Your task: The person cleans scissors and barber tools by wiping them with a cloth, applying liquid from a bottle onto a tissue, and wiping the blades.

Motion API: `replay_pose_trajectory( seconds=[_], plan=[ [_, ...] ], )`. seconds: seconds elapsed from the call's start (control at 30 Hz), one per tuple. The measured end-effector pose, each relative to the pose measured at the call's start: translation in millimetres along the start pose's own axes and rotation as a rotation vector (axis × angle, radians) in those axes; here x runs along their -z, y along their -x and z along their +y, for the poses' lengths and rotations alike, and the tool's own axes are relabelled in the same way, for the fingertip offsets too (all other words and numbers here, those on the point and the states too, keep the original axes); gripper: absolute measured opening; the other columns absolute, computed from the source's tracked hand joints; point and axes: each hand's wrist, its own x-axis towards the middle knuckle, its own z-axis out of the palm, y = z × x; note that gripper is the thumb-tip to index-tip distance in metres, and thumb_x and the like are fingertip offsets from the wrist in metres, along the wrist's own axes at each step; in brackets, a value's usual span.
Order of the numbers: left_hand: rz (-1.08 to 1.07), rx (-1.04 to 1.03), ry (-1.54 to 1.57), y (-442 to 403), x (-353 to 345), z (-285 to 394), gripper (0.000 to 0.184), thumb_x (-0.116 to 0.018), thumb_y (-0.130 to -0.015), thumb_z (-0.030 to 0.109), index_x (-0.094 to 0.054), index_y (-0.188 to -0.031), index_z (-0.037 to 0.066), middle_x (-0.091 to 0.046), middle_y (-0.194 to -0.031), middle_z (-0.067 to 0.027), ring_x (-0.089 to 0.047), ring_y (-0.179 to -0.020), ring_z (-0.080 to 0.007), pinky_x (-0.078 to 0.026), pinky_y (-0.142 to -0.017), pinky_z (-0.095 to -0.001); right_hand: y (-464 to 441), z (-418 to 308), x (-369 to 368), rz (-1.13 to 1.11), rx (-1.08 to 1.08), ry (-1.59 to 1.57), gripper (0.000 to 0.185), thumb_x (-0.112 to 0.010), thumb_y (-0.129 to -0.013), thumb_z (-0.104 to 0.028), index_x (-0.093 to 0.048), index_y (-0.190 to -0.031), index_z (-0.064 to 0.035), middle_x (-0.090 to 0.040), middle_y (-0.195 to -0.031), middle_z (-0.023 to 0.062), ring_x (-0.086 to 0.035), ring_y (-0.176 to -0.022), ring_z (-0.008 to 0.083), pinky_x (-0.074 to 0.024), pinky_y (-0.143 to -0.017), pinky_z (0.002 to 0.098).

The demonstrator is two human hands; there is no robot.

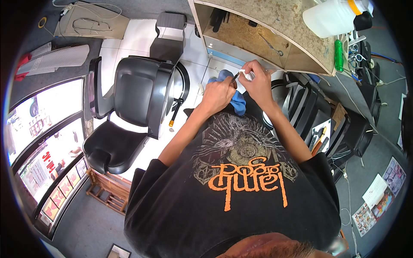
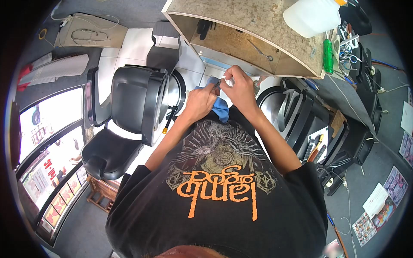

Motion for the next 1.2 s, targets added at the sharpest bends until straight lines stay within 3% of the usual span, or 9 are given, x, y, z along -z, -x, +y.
replay_pose_trajectory(
  seconds=[0.07, 0.73, 0.83, 1.0, 1.13, 1.2],
  plan=[
    [-0.039, 0.024, 0.008, -1.0, 0.5, 0.0, 0.022, -0.05, -0.094, 0.015, -0.061, -0.107, 0.003, -0.071, -0.078, -0.0195, -0.069, -0.074, -0.0443, -0.054, -0.07, -0.0542, -1.0, 1.2, 1.5, 0.013, -0.025, 0.012, 0.024, -0.077, -0.077, 0.001, -0.056, -0.089, -0.0014, -0.065, -0.08, 0.0111, -0.069, -0.075, 0.0286, -0.0554, -0.071, 0.0386],
    [-0.029, 0.011, -0.023, -0.6, -3.5, -4.4, 0.027, -0.051, -0.095, 0.016, -0.062, -0.115, 0.003, -0.07, -0.077, -0.021, -0.069, -0.072, -0.0452, -0.054, -0.069, -0.0542, -4.2, 6.7, -4.5, 0.059, -0.061, 0.022, 0.023, -0.077, -0.077, 0.0, -0.057, -0.089, -0.0022, -0.064, -0.079, 0.0108, -0.068, -0.072, 0.0287, -0.054, -0.066, 0.0385],
    [-0.035, 0.039, -0.029, 0.4, -3.0, -4.8, 0.026, -0.051, -0.095, 0.016, -0.062, -0.114, 0.002, -0.07, -0.076, -0.0216, -0.068, -0.073, -0.0456, -0.054, -0.069, -0.0543, 5.4, -4.2, -2.7, -0.056, -0.082, -0.038, 0.021, -0.075, -0.08, 0.001, -0.055, -0.087, -0.002, -0.069, -0.085, 0.0096, -0.07, -0.081, 0.0239, -0.0547, -0.077, 0.035],
    [-0.039, 0.019, -0.029, 0.3, -3.2, -5.3, 0.026, -0.05, -0.096, 0.016, -0.062, -0.114, 0.002, -0.07, -0.076, -0.0216, -0.068, -0.073, -0.0458, -0.054, -0.069, -0.0541, -2.7, -0.8, -2.7, 0.002, -0.115, 0.087, 0.022, -0.074, -0.08, 0.002, -0.054, -0.088, -0.0014, -0.07, -0.088, 0.0106, -0.071, -0.084, 0.0239, -0.055, -0.079, 0.0345],
    [-0.025, 0.035, -0.016, 2.0, -5.2, -8.1, 0.026, -0.05, -0.096, 0.016, -0.062, -0.115, 0.002, -0.07, -0.077, -0.0206, -0.069, -0.073, -0.0457, -0.054, -0.069, -0.0537, 9.1, 1.8, -5.5, -0.072, -0.128, -0.096, 0.02, -0.075, -0.082, -0.003, -0.057, -0.089, -0.0037, -0.07, -0.086, 0.0064, -0.069, -0.081, 0.0227, -0.0521, -0.078, 0.0383],
    [-0.022, 0.031, -0.007, 1.1, -6.1, -7.7, 0.026, -0.05, -0.096, 0.016, -0.062, -0.115, 0.002, -0.071, -0.077, -0.0202, -0.069, -0.073, -0.0456, -0.054, -0.069, -0.0536, 2.2, 7.6, -5.0, -0.025, -0.165, 0.0, 0.021, -0.075, -0.081, -0.002, -0.055, -0.088, -0.0028, -0.07, -0.087, 0.0082, -0.069, -0.081, 0.0232, -0.0524, -0.078, 0.0379]
  ],
)
